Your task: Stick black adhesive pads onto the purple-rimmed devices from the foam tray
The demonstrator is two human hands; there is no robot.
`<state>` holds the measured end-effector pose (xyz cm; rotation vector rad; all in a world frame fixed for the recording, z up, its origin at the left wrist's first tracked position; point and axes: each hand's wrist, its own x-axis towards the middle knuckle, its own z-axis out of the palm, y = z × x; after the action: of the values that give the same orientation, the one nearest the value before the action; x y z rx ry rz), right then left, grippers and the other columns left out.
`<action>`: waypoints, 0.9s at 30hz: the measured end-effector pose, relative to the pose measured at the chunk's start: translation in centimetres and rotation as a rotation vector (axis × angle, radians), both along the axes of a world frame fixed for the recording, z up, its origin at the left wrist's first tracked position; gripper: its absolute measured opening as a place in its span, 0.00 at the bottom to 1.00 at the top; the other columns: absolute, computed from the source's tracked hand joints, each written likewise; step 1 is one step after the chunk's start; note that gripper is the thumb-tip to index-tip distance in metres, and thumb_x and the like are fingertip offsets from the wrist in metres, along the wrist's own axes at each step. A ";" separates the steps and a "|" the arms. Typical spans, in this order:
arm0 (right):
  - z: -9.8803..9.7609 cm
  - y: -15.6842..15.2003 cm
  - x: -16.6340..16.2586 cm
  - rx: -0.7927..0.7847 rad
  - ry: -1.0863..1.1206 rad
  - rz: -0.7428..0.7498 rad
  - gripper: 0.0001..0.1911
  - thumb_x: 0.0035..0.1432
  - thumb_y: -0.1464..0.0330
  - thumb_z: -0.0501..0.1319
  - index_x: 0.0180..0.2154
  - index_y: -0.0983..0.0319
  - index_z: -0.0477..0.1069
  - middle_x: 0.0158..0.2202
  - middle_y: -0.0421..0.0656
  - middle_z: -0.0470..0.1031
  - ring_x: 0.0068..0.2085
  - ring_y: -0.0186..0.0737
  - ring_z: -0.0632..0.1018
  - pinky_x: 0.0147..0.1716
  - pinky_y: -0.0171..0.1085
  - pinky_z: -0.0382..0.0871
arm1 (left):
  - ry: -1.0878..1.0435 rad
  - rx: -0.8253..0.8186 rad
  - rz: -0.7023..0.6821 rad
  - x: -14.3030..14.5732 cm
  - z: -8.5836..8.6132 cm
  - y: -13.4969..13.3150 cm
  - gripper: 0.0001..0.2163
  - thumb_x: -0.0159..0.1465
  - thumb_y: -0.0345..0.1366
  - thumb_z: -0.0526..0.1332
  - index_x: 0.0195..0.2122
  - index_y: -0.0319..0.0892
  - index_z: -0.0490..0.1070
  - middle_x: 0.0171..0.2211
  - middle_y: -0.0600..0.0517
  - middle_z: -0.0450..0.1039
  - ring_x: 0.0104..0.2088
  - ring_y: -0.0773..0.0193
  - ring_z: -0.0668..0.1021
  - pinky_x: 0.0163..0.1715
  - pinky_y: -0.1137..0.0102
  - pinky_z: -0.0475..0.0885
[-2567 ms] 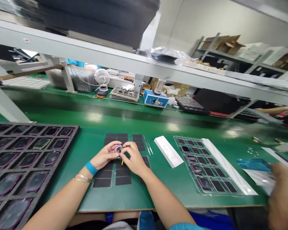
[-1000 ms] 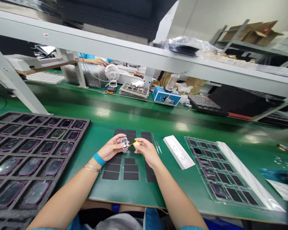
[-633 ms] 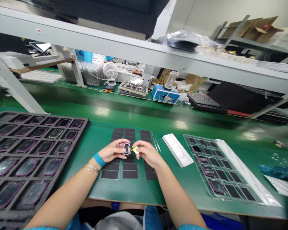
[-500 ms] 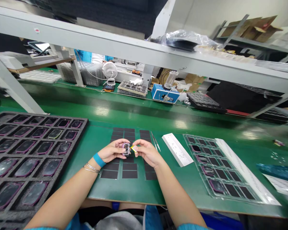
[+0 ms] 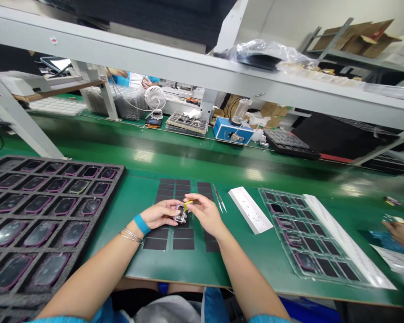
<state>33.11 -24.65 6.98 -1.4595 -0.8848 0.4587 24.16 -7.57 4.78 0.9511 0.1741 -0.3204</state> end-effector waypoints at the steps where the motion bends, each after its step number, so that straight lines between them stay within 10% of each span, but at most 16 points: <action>1: -0.1 0.1 0.0 -0.009 -0.033 -0.018 0.13 0.56 0.66 0.60 0.45 0.57 0.72 0.41 0.43 0.76 0.40 0.38 0.77 0.40 0.38 0.72 | 0.016 0.005 -0.003 0.0 0.0 -0.1 0.17 0.50 0.31 0.70 0.41 0.38 0.72 0.34 0.45 0.77 0.34 0.59 0.81 0.28 0.75 0.75; 11: -0.6 0.6 -0.2 -0.053 -0.488 -0.098 0.11 0.60 0.72 0.56 0.43 0.56 0.73 0.38 0.42 0.77 0.41 0.38 0.76 0.44 0.40 0.70 | 0.106 0.050 -0.005 0.3 0.0 -0.7 0.17 0.50 0.30 0.69 0.42 0.37 0.71 0.37 0.43 0.78 0.34 0.56 0.81 0.29 0.72 0.76; 20: -0.6 0.7 0.8 -0.100 -0.339 -0.253 0.12 0.60 0.69 0.56 0.44 0.56 0.72 0.43 0.43 0.75 0.40 0.39 0.77 0.41 0.39 0.71 | 0.121 0.140 0.080 0.6 0.2 -1.0 0.12 0.51 0.32 0.67 0.36 0.36 0.71 0.35 0.41 0.78 0.28 0.59 0.80 0.24 0.73 0.74; 27: -1.2 -1.7 -0.5 -0.588 -0.472 -0.116 0.07 0.51 0.77 0.61 0.28 0.60 0.74 0.35 0.43 0.74 0.35 0.39 0.75 0.39 0.39 0.70 | 0.122 0.036 0.182 0.6 0.0 -1.1 0.12 0.53 0.30 0.66 0.39 0.37 0.70 0.36 0.43 0.78 0.36 0.59 0.80 0.40 0.62 0.75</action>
<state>32.63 -26.37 5.78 -2.2064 -1.0779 0.2996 24.73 -8.67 4.82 0.9444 0.3766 -0.2084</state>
